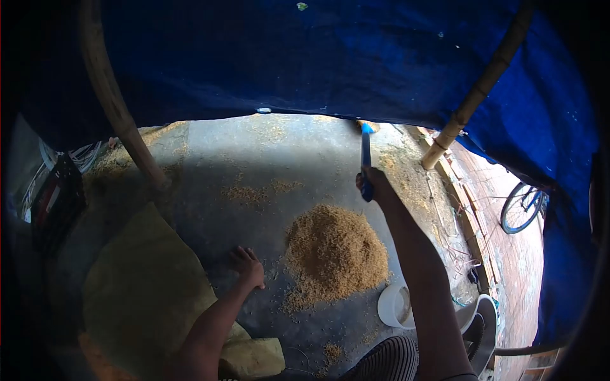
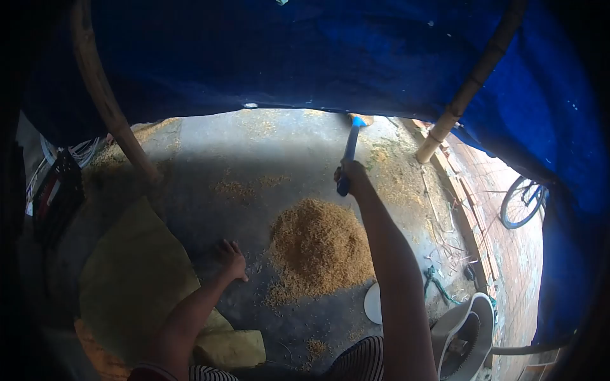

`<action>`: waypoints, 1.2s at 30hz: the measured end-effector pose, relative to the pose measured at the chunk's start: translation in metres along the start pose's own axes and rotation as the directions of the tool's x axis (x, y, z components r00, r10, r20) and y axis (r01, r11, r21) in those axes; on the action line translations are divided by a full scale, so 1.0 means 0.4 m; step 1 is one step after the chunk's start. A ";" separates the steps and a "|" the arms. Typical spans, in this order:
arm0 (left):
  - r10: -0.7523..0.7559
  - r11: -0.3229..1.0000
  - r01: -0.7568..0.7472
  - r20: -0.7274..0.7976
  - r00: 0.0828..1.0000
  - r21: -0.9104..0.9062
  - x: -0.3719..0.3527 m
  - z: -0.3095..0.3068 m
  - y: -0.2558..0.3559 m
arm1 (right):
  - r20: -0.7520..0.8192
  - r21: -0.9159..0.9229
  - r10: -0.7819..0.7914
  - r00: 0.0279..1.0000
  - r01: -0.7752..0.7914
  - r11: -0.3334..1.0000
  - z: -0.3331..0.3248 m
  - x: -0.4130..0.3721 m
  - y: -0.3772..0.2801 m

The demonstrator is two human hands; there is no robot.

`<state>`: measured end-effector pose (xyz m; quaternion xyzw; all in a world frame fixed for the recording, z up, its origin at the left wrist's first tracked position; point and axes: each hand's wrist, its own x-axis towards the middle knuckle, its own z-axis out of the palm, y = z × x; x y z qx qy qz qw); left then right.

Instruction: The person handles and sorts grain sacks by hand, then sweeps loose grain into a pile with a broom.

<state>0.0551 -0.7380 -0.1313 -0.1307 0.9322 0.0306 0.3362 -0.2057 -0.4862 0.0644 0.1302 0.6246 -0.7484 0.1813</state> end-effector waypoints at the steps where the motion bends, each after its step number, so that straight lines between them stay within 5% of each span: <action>1: 0.043 0.998 -0.042 -0.017 0.999 0.035 0.023 0.016 -0.005 | 0.013 0.057 0.015 1.000 -0.016 0.998 0.025 0.017 -0.022; 7: -0.010 1.000 0.010 -0.020 1.000 -0.008 -0.044 -0.056 0.004 | 0.216 -0.190 0.106 0.971 -0.065 0.980 0.093 0.066 -0.073; 9: -0.004 1.000 0.004 -0.020 1.000 0.001 -0.050 -0.063 0.007 | 0.443 -0.387 0.104 0.891 0.086 0.918 0.066 0.039 -0.056; 16: -0.010 1.000 0.010 -0.021 1.000 0.018 -0.052 -0.064 0.003 | 0.093 -0.751 0.206 0.974 -0.067 0.657 -0.091 -0.418 -0.196; 18: -0.004 1.000 0.004 -0.025 1.000 0.028 -0.069 -0.068 0.000 | 0.162 -0.659 0.196 0.967 -0.042 0.751 -0.124 -0.626 -0.257; 20: -0.002 1.000 0.003 -0.041 0.999 0.030 -0.077 -0.077 -0.008 | -0.006 -0.625 0.178 0.984 -0.142 0.768 -0.111 -0.833 -0.333; 24: 0.050 0.999 -0.051 -0.110 0.993 -0.002 -0.070 -0.043 -0.031 | -0.034 -0.527 0.209 0.977 -0.195 0.827 -0.193 -1.025 -0.375; 26: 0.062 0.998 -0.063 -0.144 0.988 -0.006 -0.005 0.013 -0.041 | 0.026 -0.502 0.133 0.991 -0.102 0.859 -0.208 -1.050 -0.357; 29: 0.083 0.996 -0.078 -0.208 0.975 0.032 0.066 0.061 -0.038 | -0.073 -0.500 0.006 0.997 -0.042 0.865 -0.190 -0.960 -0.303; 31: 0.049 0.997 -0.052 -0.054 0.997 -0.059 -0.070 -0.044 -0.025 | -0.055 -0.557 -0.062 0.997 0.021 0.830 -0.150 -0.851 -0.269; 35: 0.023 0.996 -0.026 -0.038 0.999 -0.088 -0.116 -0.053 -0.024 | 0.214 -0.167 0.125 0.969 -0.090 0.982 -0.106 -0.510 -0.245; 36: 0.026 0.995 -0.030 -0.039 0.999 -0.097 -0.114 -0.052 -0.025 | 0.238 -0.127 0.071 0.969 -0.041 0.991 -0.070 -0.424 -0.227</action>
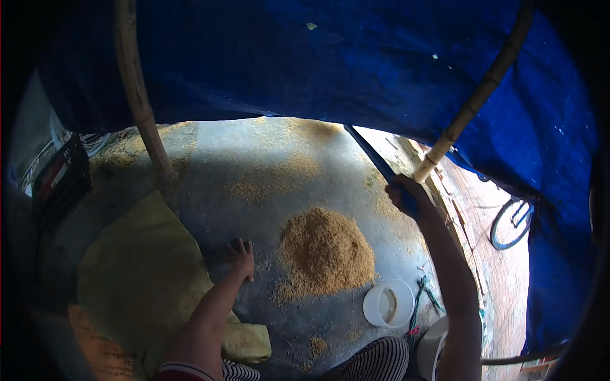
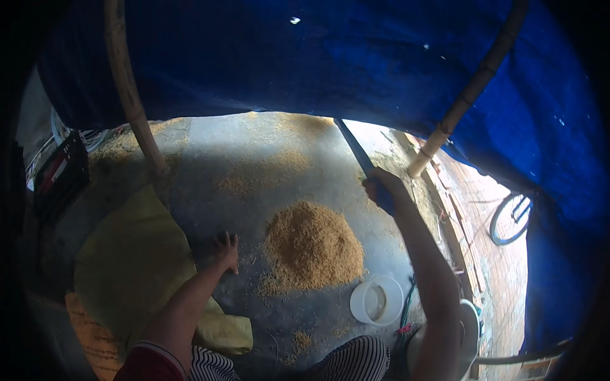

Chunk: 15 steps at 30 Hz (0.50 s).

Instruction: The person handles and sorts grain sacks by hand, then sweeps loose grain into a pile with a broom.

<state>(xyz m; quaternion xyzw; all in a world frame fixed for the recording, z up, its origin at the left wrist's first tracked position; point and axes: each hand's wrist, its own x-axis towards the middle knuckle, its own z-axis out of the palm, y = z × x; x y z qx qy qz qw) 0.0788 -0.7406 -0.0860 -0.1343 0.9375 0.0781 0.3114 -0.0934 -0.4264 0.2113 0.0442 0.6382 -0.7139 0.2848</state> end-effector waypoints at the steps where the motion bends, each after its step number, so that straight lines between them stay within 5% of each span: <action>1: 0.001 1.000 -0.001 0.000 1.000 -0.008 0.003 0.000 -0.002 | 0.018 0.031 -0.056 0.998 0.055 0.998 0.025 0.091 0.013; 7: -0.012 1.000 0.012 0.016 1.000 0.022 0.006 -0.011 0.004 | -0.035 0.154 -0.075 0.997 0.080 0.985 0.117 0.455 0.096; 9: -0.020 1.000 0.019 0.025 0.999 0.023 0.011 -0.014 0.004 | 0.026 -0.297 -0.047 0.999 0.053 0.953 0.128 0.486 0.131; 12: -0.015 0.999 0.014 0.028 1.000 0.037 0.009 -0.009 0.002 | 0.015 -0.584 -0.065 0.998 0.062 0.809 0.125 0.399 0.195; 15: -0.019 0.999 0.018 0.016 1.000 0.041 0.011 -0.011 -0.001 | 0.035 -0.616 0.047 0.998 -0.015 0.787 0.062 0.164 0.188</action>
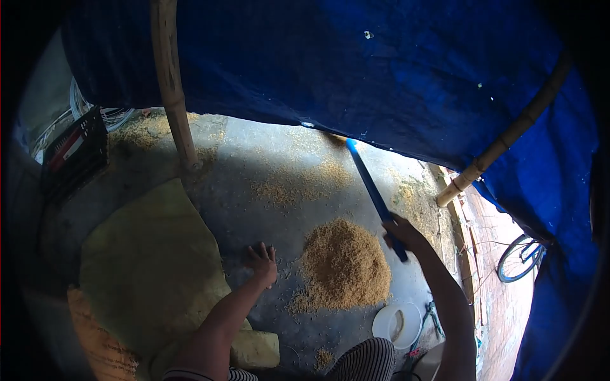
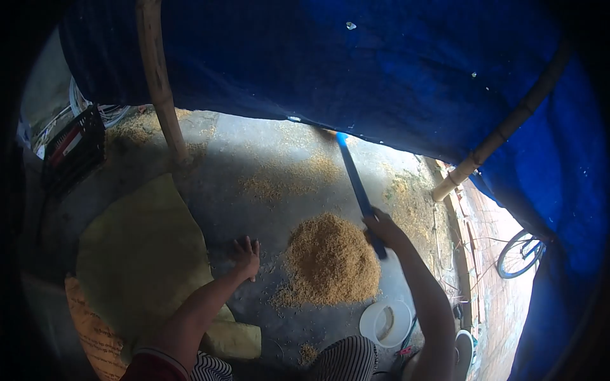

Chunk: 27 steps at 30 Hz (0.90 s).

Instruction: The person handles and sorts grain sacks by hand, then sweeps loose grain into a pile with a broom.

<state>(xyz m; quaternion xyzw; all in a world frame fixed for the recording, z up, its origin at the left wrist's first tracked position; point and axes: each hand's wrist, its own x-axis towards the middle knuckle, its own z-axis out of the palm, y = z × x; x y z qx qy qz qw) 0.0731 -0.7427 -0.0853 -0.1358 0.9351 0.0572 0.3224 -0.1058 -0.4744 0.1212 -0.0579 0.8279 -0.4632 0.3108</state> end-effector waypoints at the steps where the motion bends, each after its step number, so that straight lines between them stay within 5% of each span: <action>1: -0.007 1.000 0.007 -0.001 1.000 -0.004 -0.002 0.002 0.001 | 0.012 -0.026 0.051 0.999 -0.050 0.998 -0.013 -0.110 -0.017; 5: 0.009 1.000 -0.009 -0.004 1.000 -0.008 -0.010 -0.003 -0.004 | -0.037 0.227 0.287 0.957 -0.271 0.935 -0.050 -0.530 -0.148; 8: 0.026 1.000 -0.026 -0.019 0.999 -0.017 -0.017 -0.003 -0.015 | -0.085 0.168 0.257 0.963 -0.240 0.956 -0.089 -0.742 -0.192; 10: 0.029 0.983 -0.044 -0.085 0.996 -0.179 -0.029 -0.014 -0.024 | -0.159 0.146 0.257 0.953 -0.235 0.961 -0.099 -0.802 -0.180; 13: 0.182 0.878 -0.282 -0.275 0.944 -0.387 0.085 0.030 -0.060 | -0.254 0.093 0.196 0.947 -0.177 0.980 -0.107 -0.764 -0.155; 15: 0.134 0.847 -0.310 -0.391 0.911 -0.432 0.097 -0.010 -0.037 | -0.225 0.232 0.113 0.968 -0.059 0.971 -0.119 -0.653 -0.112; 18: 0.078 0.788 -0.385 -0.541 0.837 -0.481 0.054 -0.114 0.001 | -0.228 0.003 -0.021 0.974 0.023 1.000 -0.070 -0.432 -0.082; 19: 0.092 0.759 -0.435 -0.582 0.808 -0.484 0.032 -0.140 0.023 | -0.129 0.421 0.073 0.989 -0.013 0.907 -0.068 -0.318 -0.038; 20: 0.088 0.765 -0.432 -0.586 0.805 -0.478 0.016 -0.153 0.046 | 0.104 0.447 0.060 0.993 -0.100 0.889 -0.081 -0.174 0.030; 22: 0.148 0.746 -0.507 -0.634 0.759 -0.432 -0.009 -0.172 0.077 | -0.108 0.066 0.035 0.994 -0.028 0.997 0.115 -0.126 0.013; 24: 0.192 0.715 -0.529 -0.599 0.777 -0.457 -0.031 -0.179 0.088 | -0.190 -0.269 -0.023 0.981 -0.030 0.963 0.230 -0.119 0.065; 26: 0.241 0.679 -0.550 -0.560 0.793 -0.486 -0.050 -0.190 0.091 | -0.009 -0.103 -0.087 0.996 0.086 0.991 0.214 -0.221 0.076; 27: 0.225 0.646 -0.539 -0.541 0.811 -0.541 -0.062 -0.197 0.091 | 0.055 -0.054 -0.015 0.998 0.018 0.998 0.185 -0.304 0.049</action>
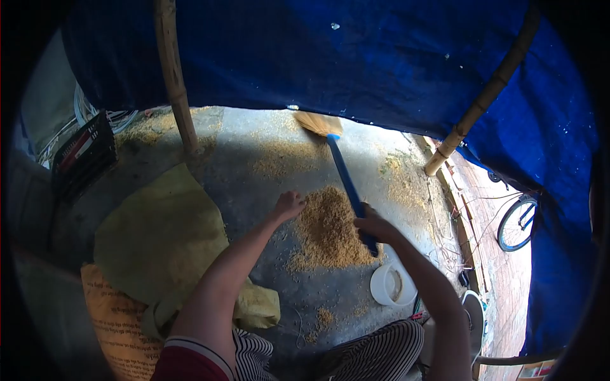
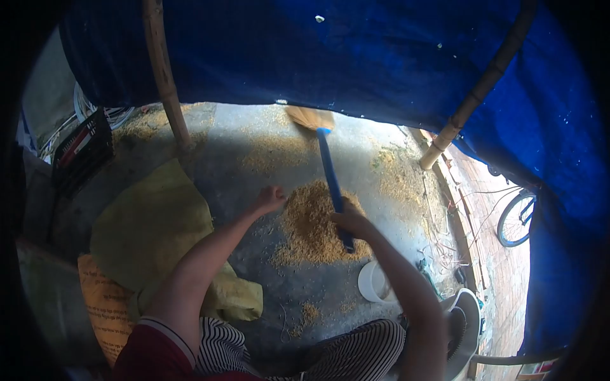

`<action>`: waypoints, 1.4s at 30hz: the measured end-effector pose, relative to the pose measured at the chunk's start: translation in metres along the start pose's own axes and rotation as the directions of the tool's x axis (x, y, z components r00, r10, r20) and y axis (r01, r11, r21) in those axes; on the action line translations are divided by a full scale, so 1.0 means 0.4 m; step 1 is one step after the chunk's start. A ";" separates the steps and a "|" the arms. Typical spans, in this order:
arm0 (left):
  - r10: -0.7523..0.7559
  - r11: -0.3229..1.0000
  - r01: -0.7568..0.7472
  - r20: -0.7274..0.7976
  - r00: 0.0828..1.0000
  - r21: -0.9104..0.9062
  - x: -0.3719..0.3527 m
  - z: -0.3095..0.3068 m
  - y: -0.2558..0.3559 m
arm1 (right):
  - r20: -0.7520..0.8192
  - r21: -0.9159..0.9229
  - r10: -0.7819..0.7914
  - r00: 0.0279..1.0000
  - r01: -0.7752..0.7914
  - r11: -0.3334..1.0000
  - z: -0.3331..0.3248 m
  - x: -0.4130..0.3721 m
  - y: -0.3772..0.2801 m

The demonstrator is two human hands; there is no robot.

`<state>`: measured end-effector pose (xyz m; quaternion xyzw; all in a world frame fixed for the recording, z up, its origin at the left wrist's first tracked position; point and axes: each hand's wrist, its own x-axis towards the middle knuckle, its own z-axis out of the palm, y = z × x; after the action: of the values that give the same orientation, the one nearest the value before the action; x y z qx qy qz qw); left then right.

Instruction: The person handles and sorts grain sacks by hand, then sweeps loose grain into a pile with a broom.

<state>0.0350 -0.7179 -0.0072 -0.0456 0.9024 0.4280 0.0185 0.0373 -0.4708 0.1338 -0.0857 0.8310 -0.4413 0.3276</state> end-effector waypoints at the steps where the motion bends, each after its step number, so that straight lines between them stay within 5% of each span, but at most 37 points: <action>1: -0.034 0.998 0.034 0.008 0.999 -0.059 -0.005 -0.004 0.007 | 0.072 0.047 0.069 0.995 -0.073 0.996 -0.038 -0.089 -0.024; 5: 0.009 0.973 -0.019 -0.042 0.999 -0.230 0.027 0.014 0.003 | 0.008 0.054 0.283 0.959 -0.283 0.958 -0.135 -0.420 -0.117; 6: 0.005 0.974 -0.013 -0.033 0.999 -0.227 0.027 0.005 0.027 | -0.001 0.174 0.291 0.957 -0.286 0.942 -0.132 -0.492 -0.157; 8: -0.086 0.847 0.170 0.186 0.979 -0.504 0.010 -0.026 0.116 | -0.014 0.264 0.274 0.962 -0.260 0.929 -0.132 -0.581 -0.189; 9: -0.086 0.848 0.172 0.191 0.978 -0.502 0.001 -0.028 0.151 | -0.017 0.322 0.270 0.963 -0.251 0.913 -0.129 -0.611 -0.198; 11: -0.100 0.583 0.251 0.239 0.966 -0.773 -0.013 -0.026 0.211 | -0.094 0.316 0.241 0.966 -0.200 0.927 -0.116 -0.631 -0.215; 15: -0.065 0.403 0.328 0.330 0.942 -0.854 -0.032 -0.042 0.282 | -0.197 0.000 0.112 0.974 -0.115 0.993 -0.102 -0.560 -0.258; 17: -0.065 0.315 0.380 0.379 0.923 -0.870 -0.053 -0.055 0.316 | -0.191 0.131 0.017 0.981 0.008 0.991 -0.090 -0.464 -0.239; 19: -0.070 0.224 0.424 0.419 0.905 -0.878 -0.091 -0.073 0.351 | -0.097 0.421 0.101 0.990 -0.051 0.905 -0.053 -0.347 -0.230; 21: -0.117 0.231 0.479 0.464 0.878 -0.847 -0.146 -0.089 0.389 | 0.191 0.734 0.036 0.981 -0.167 0.658 -0.008 -0.177 -0.155; 23: -0.053 0.210 0.475 0.476 0.878 -0.854 -0.169 -0.099 0.362 | 0.196 0.536 0.018 0.980 -0.122 0.835 0.142 -0.137 -0.174; 27: -0.059 0.106 0.308 0.303 0.951 -0.946 -0.196 -0.115 0.221 | 0.193 0.514 0.021 0.981 -0.120 0.850 0.313 -0.236 -0.175; 29: 0.129 0.102 0.188 0.201 0.971 -0.977 -0.218 -0.128 0.179 | 0.204 0.459 0.059 0.977 -0.149 0.876 0.329 -0.328 -0.192; 30: 0.132 0.102 0.190 0.202 0.970 -0.977 -0.201 -0.120 0.177 | 0.200 0.460 0.060 0.978 -0.148 0.876 0.319 -0.363 -0.197; 32: -0.088 0.016 0.405 0.403 0.911 -0.914 -0.175 -0.123 0.192 | 0.284 0.538 -0.044 0.958 -0.121 0.834 0.296 -0.411 -0.193; 33: -0.089 0.024 0.408 0.405 0.910 -0.913 -0.175 -0.141 0.201 | 0.281 0.545 -0.049 0.958 -0.117 0.830 0.303 -0.413 -0.183; 35: -0.156 0.336 0.251 0.210 0.965 -0.908 -0.209 -0.183 0.211 | 0.295 0.417 -0.123 0.948 -0.012 0.909 0.322 -0.416 -0.149; 39: -0.257 0.646 0.230 0.076 0.963 -0.727 -0.212 -0.303 0.202 | 0.534 0.172 -0.085 0.841 -0.010 0.985 0.298 -0.342 -0.090; 41: -0.364 0.776 0.286 -0.028 0.931 -0.561 -0.196 -0.335 0.145 | 0.537 0.103 -0.038 0.843 -0.021 0.994 0.266 -0.278 -0.062; 42: -0.394 0.906 0.355 -0.153 0.906 -0.230 -0.191 -0.362 0.150 | 0.537 0.026 0.013 0.844 -0.032 0.999 0.246 -0.246 -0.045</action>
<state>0.1060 -0.7870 0.1363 -0.2620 0.8272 0.4971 0.0072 0.1717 -0.5057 0.1553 -0.1901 0.6998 -0.4098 0.5534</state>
